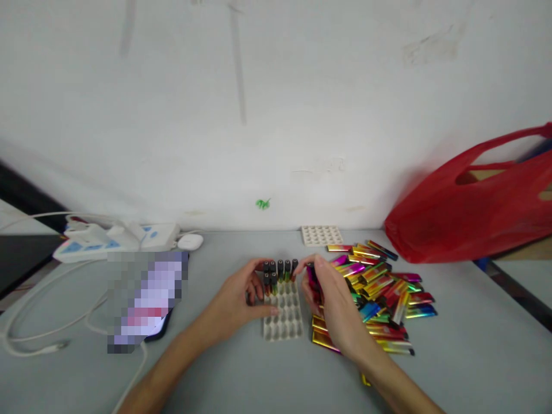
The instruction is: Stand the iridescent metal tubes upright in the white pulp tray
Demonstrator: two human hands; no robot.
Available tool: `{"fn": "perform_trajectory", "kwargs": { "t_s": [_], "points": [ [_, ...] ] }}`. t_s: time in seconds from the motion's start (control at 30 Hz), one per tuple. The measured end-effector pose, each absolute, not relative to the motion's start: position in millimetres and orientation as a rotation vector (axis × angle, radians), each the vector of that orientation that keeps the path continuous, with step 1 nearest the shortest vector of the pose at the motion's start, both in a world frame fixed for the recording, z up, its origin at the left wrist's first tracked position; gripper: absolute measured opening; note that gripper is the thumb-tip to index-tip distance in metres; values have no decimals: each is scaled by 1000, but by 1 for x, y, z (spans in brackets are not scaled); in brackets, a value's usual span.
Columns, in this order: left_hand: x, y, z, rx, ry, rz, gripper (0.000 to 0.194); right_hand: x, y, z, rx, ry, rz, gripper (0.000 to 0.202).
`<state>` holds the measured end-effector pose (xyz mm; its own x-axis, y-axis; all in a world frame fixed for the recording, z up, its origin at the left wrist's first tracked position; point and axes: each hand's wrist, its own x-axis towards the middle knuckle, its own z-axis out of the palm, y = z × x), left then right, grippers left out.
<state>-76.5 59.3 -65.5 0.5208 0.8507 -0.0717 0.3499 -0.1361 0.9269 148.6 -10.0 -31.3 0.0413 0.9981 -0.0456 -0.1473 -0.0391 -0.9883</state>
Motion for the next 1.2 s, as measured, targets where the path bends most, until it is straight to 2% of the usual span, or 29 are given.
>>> {"fn": "perform_trajectory", "kwargs": {
  "t_s": [0.1, 0.33, 0.5, 0.87, 1.2],
  "points": [
    [-75, 59, -65, 1708, 1022, 606, 85, 148, -15, -27, -1239, -1230, 1075, 49],
    [-75, 60, -65, 1710, 1011, 610, 87, 149, -17, -22, -1200, -1592, 672, 22],
    [-75, 60, -62, 1707, 1005, 607, 86, 152, -14, -25, -1192, -1732, 529, 12],
    [-76, 60, -66, 1713, 1018, 612, 86, 155, -12, -28, -1240, -2003, 347, 19],
    [-75, 60, -64, 1700, 1008, 611, 86, 156, -12, -27, -1204, -1995, 369, 14]
  ]
}}
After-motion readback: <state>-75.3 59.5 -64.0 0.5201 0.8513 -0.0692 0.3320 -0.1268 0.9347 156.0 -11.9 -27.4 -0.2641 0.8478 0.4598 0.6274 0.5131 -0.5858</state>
